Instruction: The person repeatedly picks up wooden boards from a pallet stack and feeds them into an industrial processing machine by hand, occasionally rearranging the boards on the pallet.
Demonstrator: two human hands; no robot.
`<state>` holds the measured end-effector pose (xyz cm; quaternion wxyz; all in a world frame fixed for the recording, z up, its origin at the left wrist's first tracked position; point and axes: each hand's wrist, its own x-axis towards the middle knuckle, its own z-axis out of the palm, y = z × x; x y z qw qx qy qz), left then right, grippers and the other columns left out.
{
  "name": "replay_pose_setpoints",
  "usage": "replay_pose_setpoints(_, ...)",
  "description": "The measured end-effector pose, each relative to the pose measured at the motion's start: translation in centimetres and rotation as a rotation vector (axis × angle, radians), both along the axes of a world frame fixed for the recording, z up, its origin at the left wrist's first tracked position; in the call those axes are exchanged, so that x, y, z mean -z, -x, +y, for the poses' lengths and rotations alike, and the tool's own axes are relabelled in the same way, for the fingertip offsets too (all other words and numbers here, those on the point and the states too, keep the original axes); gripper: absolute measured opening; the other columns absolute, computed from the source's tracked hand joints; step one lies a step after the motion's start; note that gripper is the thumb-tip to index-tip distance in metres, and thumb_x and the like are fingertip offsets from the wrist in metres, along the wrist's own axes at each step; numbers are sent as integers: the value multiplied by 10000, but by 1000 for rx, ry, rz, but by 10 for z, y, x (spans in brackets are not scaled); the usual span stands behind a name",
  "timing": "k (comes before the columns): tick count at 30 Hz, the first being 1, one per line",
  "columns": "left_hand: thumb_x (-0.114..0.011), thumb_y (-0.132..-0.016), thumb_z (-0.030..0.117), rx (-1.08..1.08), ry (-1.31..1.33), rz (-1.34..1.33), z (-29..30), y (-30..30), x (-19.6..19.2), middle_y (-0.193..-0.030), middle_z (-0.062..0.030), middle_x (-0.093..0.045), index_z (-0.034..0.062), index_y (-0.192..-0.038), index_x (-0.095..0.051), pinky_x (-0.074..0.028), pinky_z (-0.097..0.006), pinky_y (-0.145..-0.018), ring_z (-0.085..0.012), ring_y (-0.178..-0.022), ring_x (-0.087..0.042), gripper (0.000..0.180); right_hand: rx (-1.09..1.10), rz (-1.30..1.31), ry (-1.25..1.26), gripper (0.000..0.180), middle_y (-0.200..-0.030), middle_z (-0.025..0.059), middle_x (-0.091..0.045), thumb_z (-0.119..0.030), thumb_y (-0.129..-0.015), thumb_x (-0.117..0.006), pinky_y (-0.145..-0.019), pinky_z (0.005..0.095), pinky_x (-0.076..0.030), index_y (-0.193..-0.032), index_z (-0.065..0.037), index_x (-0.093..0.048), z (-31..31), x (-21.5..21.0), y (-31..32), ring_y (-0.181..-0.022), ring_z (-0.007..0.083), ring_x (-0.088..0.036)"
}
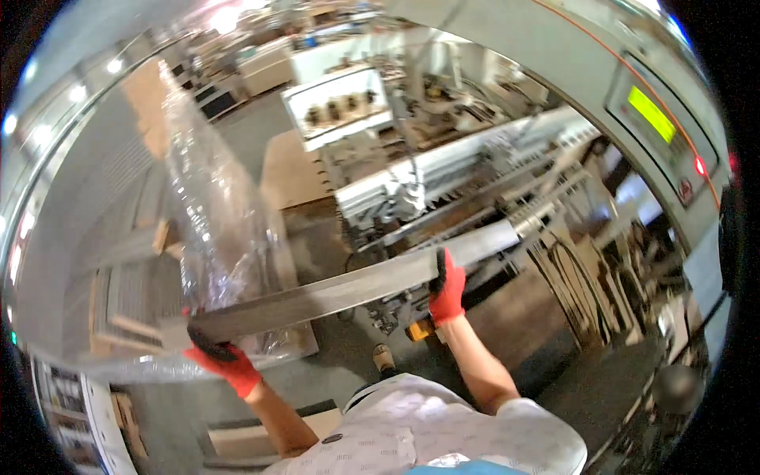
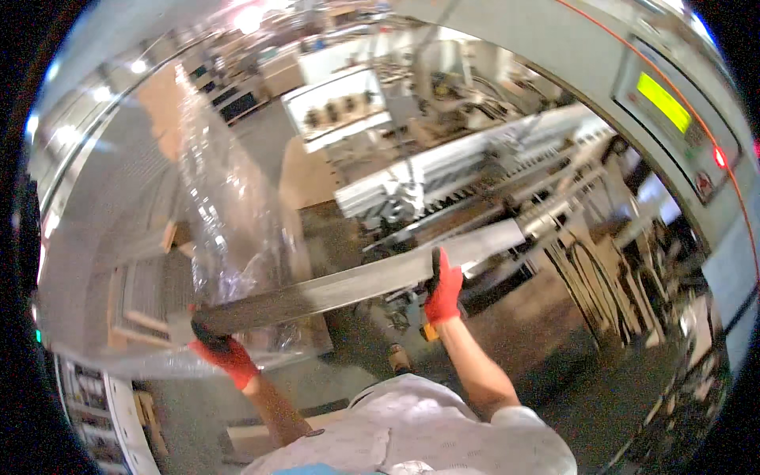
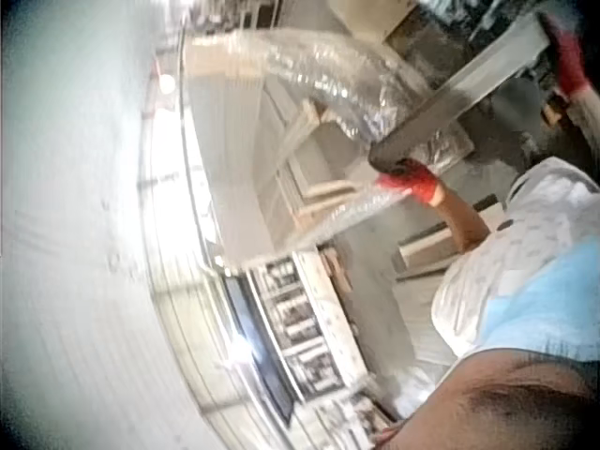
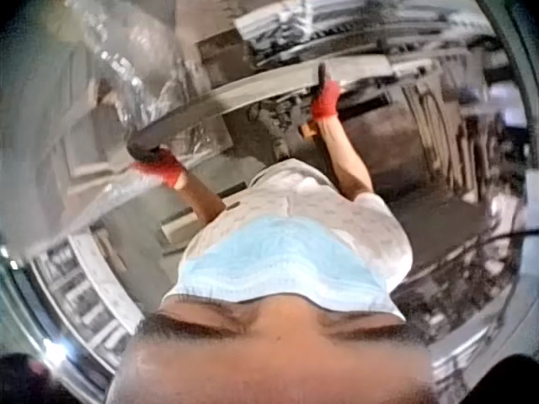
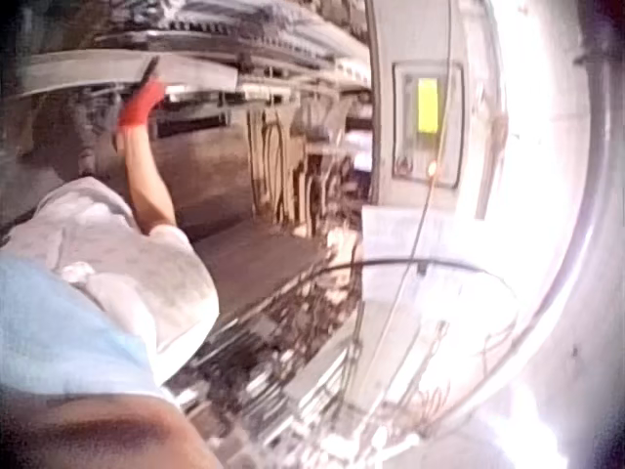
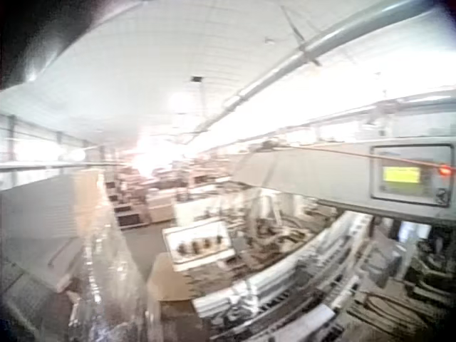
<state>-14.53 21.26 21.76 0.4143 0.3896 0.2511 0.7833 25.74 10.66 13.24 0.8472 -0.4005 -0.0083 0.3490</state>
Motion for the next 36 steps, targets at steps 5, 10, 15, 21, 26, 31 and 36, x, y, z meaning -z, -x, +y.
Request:
replay_pose_setpoints(5, -372, -1024, 506, 182, 541, -320, 49, -3, 81, -1479, -127, -458, 40, -1417, -480, -359, -426, -1111, -275, -1279, -503, 619, 278, -260, 279, 446, -1052, 79, -616, -342, -889, -730, -819, 360, -489, -1130, -18, -540, 49, 59, -79, -921, 178, -576)
replay_pose_setpoints(10, -515, -996, 320, -64, 479, 69, 102, 25, 227, -1328, -103, -553, 100, -1371, -528, -424, -393, -1038, -258, -1221, -538, 435, 210, -584, 615, 604, -1218, 200, -598, -190, -822, -742, -952, 402, -464, -1286, -14, -398, 120, 115, -95, -1084, 335, -594)
replay_pose_setpoints(15, -551, -975, 291, 23, 453, 196, 128, 4, 264, -1319, -81, -563, 110, -1381, -523, -426, -398, -1033, -240, -1217, -538, 445, 69, -815, 862, 560, -1155, 317, -606, -165, -798, -679, -889, 475, -496, -1262, 0, -412, 148, 135, -107, -1077, 449, -604)
replay_pose_setpoints(21, -537, -973, 247, 174, 485, 90, 159, 14, 276, -1547, -112, -382, 70, -1472, -412, -264, -407, -1185, -249, -1445, -327, 543, 186, -857, 953, 475, -1106, 309, -555, -135, -742, -608, -944, 494, -459, -1183, -5, -488, 161, 128, -103, -1097, 507, -521)
replay_pose_setpoints(26, -566, -924, 157, 45, 314, 982, 179, 5, 285, -1618, -122, -243, 42, -1549, -234, -171, -393, -1236, -250, -1495, -223, 717, 147, -1017, 877, 391, -1099, 286, -542, -140, -739, -613, -948, 474, -446, -1106, -29, -536, 141, 138, -133, -1095, 488, -502)
replay_pose_setpoints(31, -525, -950, 183, 48, 431, 716, 188, 15, 297, -1618, -125, -243, 51, -1546, -260, -190, -404, -1229, -274, -1488, -235, 666, 72, -1126, 769, 410, -1096, 276, -543, -157, -742, -616, -925, 478, -455, -1112, -31, -492, 144, 141, -141, -1059, 473, -513)
replay_pose_setpoints(36, -420, -1010, 241, 116, 642, 206, 167, -31, 246, -1610, -116, -268, 51, -1530, -319, -212, -399, -1216, -268, -1471, -279, 563, 66, -1107, 837, 491, -1146, 270, -548, -177, -738, -635, -960, 460, -448, -1193, -29, -524, 132, 160, -157, -1129, 457, -506)
